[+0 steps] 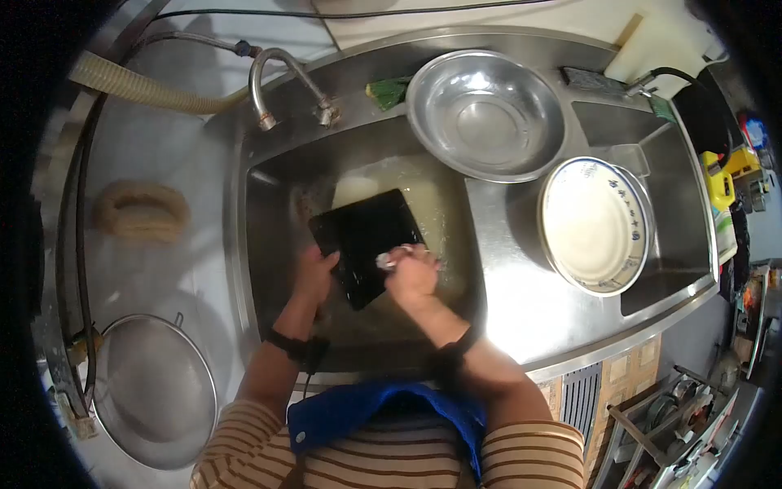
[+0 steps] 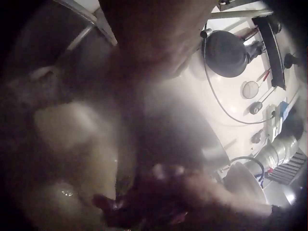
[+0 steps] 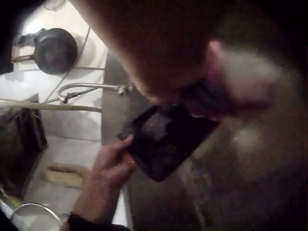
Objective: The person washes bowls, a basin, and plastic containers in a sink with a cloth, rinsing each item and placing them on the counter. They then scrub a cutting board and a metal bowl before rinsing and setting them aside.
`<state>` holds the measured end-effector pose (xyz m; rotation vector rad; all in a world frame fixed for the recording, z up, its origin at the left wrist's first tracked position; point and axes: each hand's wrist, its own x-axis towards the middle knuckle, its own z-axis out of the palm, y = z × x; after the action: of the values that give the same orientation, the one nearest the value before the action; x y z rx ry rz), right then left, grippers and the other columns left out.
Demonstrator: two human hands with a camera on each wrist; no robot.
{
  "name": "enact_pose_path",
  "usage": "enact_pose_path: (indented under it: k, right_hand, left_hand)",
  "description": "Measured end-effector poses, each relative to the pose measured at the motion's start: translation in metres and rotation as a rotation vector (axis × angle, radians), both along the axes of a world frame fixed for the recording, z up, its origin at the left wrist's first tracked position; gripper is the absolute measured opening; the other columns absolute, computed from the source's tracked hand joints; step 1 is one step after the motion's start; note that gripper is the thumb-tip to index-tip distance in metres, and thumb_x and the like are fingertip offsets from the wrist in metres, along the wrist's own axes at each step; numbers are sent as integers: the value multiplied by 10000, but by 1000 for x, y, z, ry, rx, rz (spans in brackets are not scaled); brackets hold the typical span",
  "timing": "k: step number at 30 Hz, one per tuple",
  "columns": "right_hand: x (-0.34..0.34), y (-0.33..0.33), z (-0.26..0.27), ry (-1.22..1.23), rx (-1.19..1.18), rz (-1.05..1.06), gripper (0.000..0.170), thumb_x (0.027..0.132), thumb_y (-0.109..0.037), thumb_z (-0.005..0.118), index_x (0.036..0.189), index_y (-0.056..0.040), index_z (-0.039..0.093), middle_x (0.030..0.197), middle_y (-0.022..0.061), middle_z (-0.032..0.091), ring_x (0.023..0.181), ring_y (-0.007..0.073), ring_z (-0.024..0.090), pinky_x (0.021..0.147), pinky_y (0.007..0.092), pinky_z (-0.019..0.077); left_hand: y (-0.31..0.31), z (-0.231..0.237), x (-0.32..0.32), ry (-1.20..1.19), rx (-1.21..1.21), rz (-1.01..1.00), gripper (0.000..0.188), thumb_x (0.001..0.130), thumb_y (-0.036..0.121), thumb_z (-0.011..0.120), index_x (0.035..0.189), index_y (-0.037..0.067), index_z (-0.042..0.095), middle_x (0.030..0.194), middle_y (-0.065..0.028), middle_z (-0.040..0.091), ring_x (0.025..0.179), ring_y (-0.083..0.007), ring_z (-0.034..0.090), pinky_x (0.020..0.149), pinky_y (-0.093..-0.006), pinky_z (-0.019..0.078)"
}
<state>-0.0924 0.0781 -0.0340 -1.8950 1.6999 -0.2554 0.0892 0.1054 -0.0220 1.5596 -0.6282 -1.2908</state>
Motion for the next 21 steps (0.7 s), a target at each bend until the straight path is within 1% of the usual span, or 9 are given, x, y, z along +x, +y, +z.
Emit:
enact_pose_path:
  k: [3,5,9,11,13,15,17,20,21]
  right_hand:
    - [21,11,8,-155,-274,105,284,654,-157,612,936,-181,588,1031,127,474,989,326,454,871,432,325]
    - [21,7,-10,-156,-253,107,323,642,-169,618,961,-203,578,1040,120,477,960,316,475,865,437,330]
    - [-9,-39,-65,75,370,-260,323,709,-304,587,1015,-200,577,1083,143,492,999,357,502,819,433,423]
    - [-19,-47,-77,46,295,-451,330,712,-342,591,1014,-209,590,1073,156,504,1011,352,505,839,414,425]
    - [-16,-61,-80,10,287,-417,307,716,-316,592,1005,-213,593,1105,132,494,1043,331,481,835,419,415]
    - [-1,-69,-73,-31,278,-384,286,720,-291,593,995,-216,596,1138,109,484,1076,311,457,832,425,404]
    - [24,-72,-57,-96,232,-44,266,713,-273,593,972,-213,608,1090,106,504,1061,315,457,839,418,390]
    - [62,-47,-32,-95,-209,141,224,694,-204,571,913,-177,614,961,137,535,906,316,527,756,419,436]
    - [69,-37,-17,-178,-331,186,235,680,-185,570,911,-180,616,948,131,536,889,311,525,739,418,438]
  left_hand:
    - [17,-2,-4,121,-41,47,246,781,-43,511,1024,-13,535,960,-64,589,841,-137,558,763,-255,434]
    - [31,7,-4,242,-24,50,322,760,-27,491,1079,7,499,972,-68,560,867,-171,538,762,-293,426]
    - [55,34,5,140,-84,31,243,759,-54,529,998,-23,557,936,-67,598,835,-138,566,757,-261,443]
    - [56,39,9,143,-76,5,243,760,-53,529,999,-22,559,934,-63,599,841,-135,565,757,-260,443]
    - [52,49,4,-21,169,-198,231,779,-16,543,1009,-18,557,941,-57,595,843,-131,562,753,-259,443]
    - [49,14,2,5,150,-210,220,799,26,541,1014,-15,556,940,-46,595,855,-122,555,774,-255,432]
    - [36,-9,4,35,115,-250,216,818,68,539,1019,-12,555,940,-34,596,867,-113,549,795,-251,421]
    - [16,-22,-3,114,274,-192,271,864,163,493,1089,13,515,1021,-47,569,949,-124,519,852,-269,395]
    - [11,-22,-5,327,193,-34,330,876,231,466,1132,22,478,1068,-61,544,990,-140,499,880,-280,379]
